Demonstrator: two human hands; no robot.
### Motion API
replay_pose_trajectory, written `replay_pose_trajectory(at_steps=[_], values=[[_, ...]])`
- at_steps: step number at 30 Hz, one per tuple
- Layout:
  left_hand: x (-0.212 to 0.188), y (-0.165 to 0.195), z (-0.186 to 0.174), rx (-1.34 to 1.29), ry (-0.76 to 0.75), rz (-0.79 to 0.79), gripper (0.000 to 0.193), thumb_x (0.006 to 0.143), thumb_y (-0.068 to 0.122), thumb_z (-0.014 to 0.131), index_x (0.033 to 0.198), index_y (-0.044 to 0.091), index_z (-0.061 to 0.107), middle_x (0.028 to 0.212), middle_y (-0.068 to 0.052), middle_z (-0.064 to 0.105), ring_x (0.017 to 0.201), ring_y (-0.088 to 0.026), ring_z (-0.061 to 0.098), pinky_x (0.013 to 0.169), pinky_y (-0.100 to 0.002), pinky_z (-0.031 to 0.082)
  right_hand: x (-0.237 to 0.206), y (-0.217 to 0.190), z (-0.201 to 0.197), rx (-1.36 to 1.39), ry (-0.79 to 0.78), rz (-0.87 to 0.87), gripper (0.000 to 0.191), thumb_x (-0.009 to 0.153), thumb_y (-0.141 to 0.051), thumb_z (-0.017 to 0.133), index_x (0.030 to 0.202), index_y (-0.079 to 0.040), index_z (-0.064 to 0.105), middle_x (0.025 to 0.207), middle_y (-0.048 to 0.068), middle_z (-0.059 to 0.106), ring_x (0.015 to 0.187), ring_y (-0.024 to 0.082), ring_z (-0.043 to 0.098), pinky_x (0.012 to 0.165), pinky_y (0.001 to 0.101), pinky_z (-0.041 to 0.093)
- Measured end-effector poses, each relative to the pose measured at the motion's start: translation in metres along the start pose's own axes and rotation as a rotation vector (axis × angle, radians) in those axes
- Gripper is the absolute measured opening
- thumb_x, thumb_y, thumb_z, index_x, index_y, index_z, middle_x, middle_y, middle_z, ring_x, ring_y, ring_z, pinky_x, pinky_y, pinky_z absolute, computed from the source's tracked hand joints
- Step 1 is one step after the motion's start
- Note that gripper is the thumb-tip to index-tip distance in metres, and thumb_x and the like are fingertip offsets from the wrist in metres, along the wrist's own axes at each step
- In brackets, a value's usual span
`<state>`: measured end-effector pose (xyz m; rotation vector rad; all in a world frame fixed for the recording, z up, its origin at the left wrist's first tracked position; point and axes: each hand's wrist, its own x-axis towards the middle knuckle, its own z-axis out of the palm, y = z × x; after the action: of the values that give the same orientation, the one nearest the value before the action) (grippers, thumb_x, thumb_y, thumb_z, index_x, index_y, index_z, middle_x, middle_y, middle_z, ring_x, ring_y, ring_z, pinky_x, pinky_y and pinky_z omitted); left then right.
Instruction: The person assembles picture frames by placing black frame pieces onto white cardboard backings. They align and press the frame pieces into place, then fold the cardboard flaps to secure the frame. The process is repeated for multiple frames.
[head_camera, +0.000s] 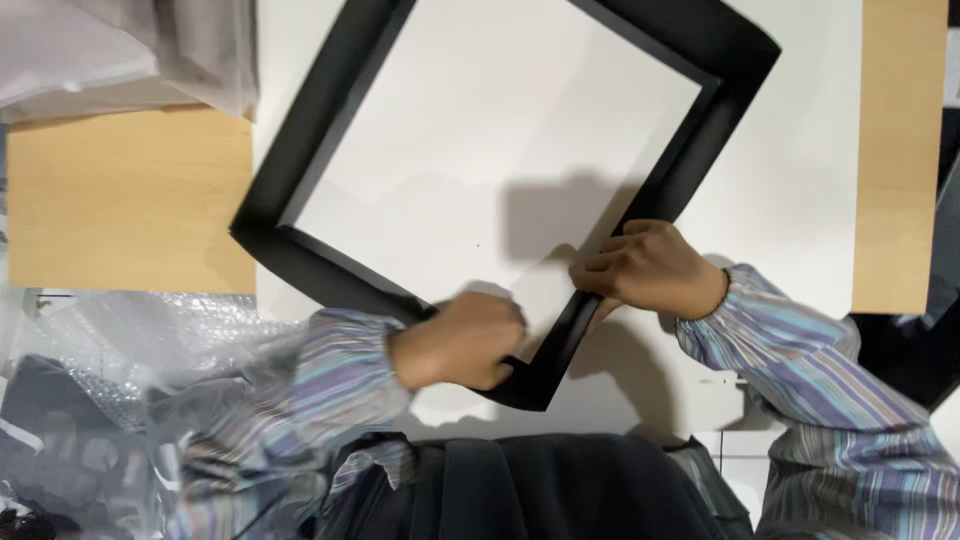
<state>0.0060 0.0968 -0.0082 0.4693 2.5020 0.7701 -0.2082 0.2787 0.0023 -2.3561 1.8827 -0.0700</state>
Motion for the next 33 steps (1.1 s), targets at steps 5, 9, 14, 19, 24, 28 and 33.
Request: replay_pose_trajectory(at_steps=[5,9,14,19,24,28,33], values=[[0.018,0.015,0.02,-0.053,0.25,0.131,0.003,0.066,0.005,0.073,0.065,0.003,0.07,0.069,-0.017,0.069,0.07,-0.035,0.069,0.06,-0.046,0.055,0.006,-0.006,-0.013,0.044,-0.015,-0.003,0.05,0.055,-0.054,0.071,0.091,-0.021,0.078,0.078,-0.011,0.075,0.075,0.011,0.069,0.059,0.0285,0.048],[0.014,0.008,0.023,-0.139,0.221,0.176,0.004,0.077,0.004,0.071,0.074,0.004,0.071,0.071,-0.015,0.07,0.068,-0.033,0.07,0.062,-0.044,0.056,0.006,-0.006,-0.016,0.039,-0.044,-0.016,0.051,0.055,-0.053,0.073,0.095,-0.022,0.079,0.077,-0.008,0.074,0.076,0.012,0.071,0.061,0.03,0.05],[-0.002,0.004,0.012,-0.217,0.127,0.174,0.016,0.076,-0.003,0.065,0.089,0.003,0.074,0.079,-0.012,0.072,0.07,-0.027,0.073,0.061,-0.038,0.057,0.004,-0.004,-0.011,0.076,-0.055,-0.047,0.056,0.053,-0.052,0.077,0.1,-0.022,0.08,0.091,-0.009,0.078,0.084,0.014,0.072,0.064,0.0324,0.052],[-0.021,0.0,0.001,-0.259,0.048,0.212,0.031,0.069,-0.003,0.066,0.097,0.003,0.077,0.114,-0.014,0.072,0.07,-0.032,0.07,0.062,-0.04,0.054,0.003,-0.004,-0.007,0.119,-0.079,-0.038,0.051,0.058,-0.049,0.08,0.101,-0.022,0.079,0.096,-0.012,0.077,0.089,0.014,0.072,0.067,0.0335,0.054],[-0.022,0.002,0.0,-0.361,-0.004,0.277,0.033,0.072,-0.004,0.063,0.101,0.004,0.077,0.142,-0.01,0.063,0.068,-0.026,0.072,0.061,-0.033,0.057,0.004,-0.005,-0.01,0.063,-0.136,-0.045,0.051,0.06,-0.05,0.081,0.104,-0.023,0.08,0.088,-0.01,0.075,0.089,0.014,0.071,0.071,0.0348,0.055],[-0.019,0.011,-0.003,-0.095,-0.121,0.374,0.007,0.066,0.003,0.068,0.066,-0.002,0.073,0.145,-0.011,0.06,0.072,-0.026,0.072,0.057,-0.036,0.054,0.008,-0.008,-0.013,0.124,-0.06,-0.058,0.049,0.06,-0.046,0.081,0.101,-0.02,0.079,0.096,-0.01,0.077,0.092,0.013,0.071,0.075,0.0348,0.055],[-0.017,0.025,0.0,0.196,-0.05,0.413,0.012,0.078,0.011,0.068,0.07,0.004,0.073,0.105,-0.005,0.074,0.07,-0.027,0.072,0.051,-0.04,0.053,0.011,-0.011,-0.016,0.124,-0.098,-0.051,0.053,0.058,-0.048,0.081,0.102,-0.018,0.078,0.1,-0.008,0.078,0.09,0.016,0.071,0.074,0.0366,0.055]])
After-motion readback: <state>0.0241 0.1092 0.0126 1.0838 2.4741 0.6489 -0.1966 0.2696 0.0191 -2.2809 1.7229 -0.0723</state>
